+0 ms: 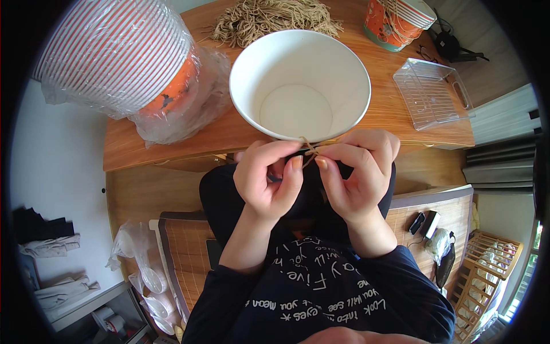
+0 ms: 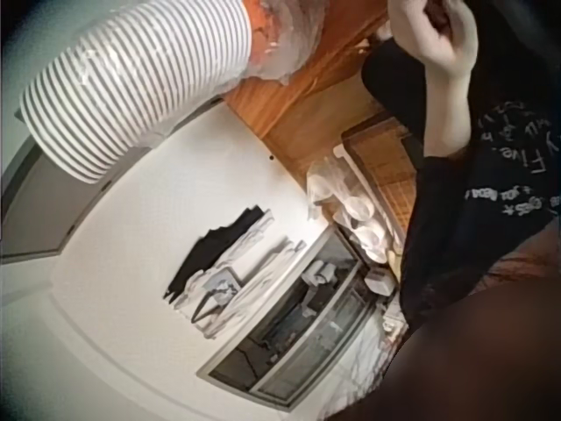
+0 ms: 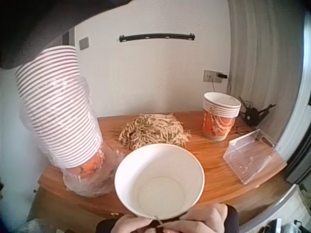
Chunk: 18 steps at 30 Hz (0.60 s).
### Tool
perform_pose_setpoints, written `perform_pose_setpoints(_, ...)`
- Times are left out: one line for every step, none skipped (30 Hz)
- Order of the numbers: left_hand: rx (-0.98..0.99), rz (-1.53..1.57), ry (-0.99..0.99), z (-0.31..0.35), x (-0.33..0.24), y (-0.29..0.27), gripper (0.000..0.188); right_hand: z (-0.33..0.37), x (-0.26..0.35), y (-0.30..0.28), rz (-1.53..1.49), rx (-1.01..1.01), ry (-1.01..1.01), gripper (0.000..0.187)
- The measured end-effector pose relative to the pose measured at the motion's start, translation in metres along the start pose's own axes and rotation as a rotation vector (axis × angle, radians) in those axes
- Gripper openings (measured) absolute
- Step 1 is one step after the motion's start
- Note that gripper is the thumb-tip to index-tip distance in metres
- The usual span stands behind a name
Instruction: Attaching rubber bands to the rims of paper buckets.
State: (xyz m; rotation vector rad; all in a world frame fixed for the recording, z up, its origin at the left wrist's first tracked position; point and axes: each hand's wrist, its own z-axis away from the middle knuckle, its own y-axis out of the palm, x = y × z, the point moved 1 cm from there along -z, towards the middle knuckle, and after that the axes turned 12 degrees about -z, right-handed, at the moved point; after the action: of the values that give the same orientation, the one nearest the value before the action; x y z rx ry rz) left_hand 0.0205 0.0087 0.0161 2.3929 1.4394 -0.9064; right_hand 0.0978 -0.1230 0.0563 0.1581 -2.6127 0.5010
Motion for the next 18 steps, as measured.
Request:
perform_pose_setpoints(-0.036,0.005,0.025,0.002,0.007,0.002,0.022,0.002,-0.001,0.0,0.002,-0.002,0.0,0.025)
perform_pose_setpoints(-0.072,0.01,0.05,0.004,0.012,0.003,0.027,0.005,-0.003,0.001,-0.051,0.006,0.033,0.024)
perform_pose_setpoints(-0.007,-0.053,0.092,0.005,0.014,-0.001,0.035,0.007,-0.004,0.001,-0.105,0.014,0.065,0.023)
perform_pose_setpoints(0.019,-0.124,0.18,-0.001,0.013,-0.003,0.038,0.009,-0.005,0.0,-0.125,0.024,0.086,0.021)
perform_pose_setpoints(0.045,-0.196,0.268,-0.008,0.012,-0.002,0.041,0.011,-0.006,0.0,-0.122,0.023,0.088,0.021)
perform_pose_setpoints(0.043,-0.251,0.292,-0.011,0.011,-0.002,0.043,0.013,-0.007,0.001,-0.169,0.02,0.128,0.02)
perform_pose_setpoints(0.044,-0.248,0.293,-0.015,0.013,-0.001,0.043,0.014,-0.008,0.001,-0.216,0.015,0.165,0.019)
perform_pose_setpoints(0.039,-0.304,0.397,-0.02,0.016,0.001,0.042,0.015,-0.008,0.001,-0.214,0.014,0.165,0.019)
perform_pose_setpoints(0.034,-0.361,0.502,-0.022,0.017,0.001,0.041,0.015,-0.008,0.0,-0.241,0.016,0.18,0.019)
perform_pose_setpoints(0.044,-0.414,0.526,-0.022,0.019,-0.001,0.038,0.015,-0.009,0.0,-0.27,0.017,0.195,0.018)
perform_pose_setpoints(0.045,-0.414,0.528,-0.023,0.02,-0.001,0.038,0.016,-0.01,0.0,-0.27,0.015,0.194,0.018)
perform_pose_setpoints(0.027,-0.416,0.545,-0.024,0.02,-0.001,0.036,0.016,-0.011,-0.001,-0.267,0.015,0.179,0.018)
perform_pose_setpoints(0.009,-0.417,0.56,-0.025,0.02,0.0,0.035,0.017,-0.011,-0.001,-0.265,0.016,0.165,0.019)
perform_pose_setpoints(0.01,-0.416,0.56,-0.025,0.02,0.0,0.035,0.018,-0.011,-0.001,-0.265,0.015,0.166,0.019)
perform_pose_setpoints(0.006,-0.413,0.568,-0.025,0.019,0.0,0.035,0.02,-0.011,-0.001,-0.25,0.012,0.158,0.019)
perform_pose_setpoints(0.001,-0.412,0.576,-0.026,0.019,0.0,0.035,0.02,-0.01,-0.002,-0.238,0.01,0.15,0.019)
perform_pose_setpoints(0.003,-0.413,0.576,-0.026,0.019,0.0,0.035,0.02,-0.01,-0.002,-0.239,0.009,0.151,0.019)
perform_pose_setpoints(-0.016,-0.399,0.571,-0.026,0.019,0.0,0.035,0.02,-0.01,-0.002,-0.234,0.023,0.146,0.019)
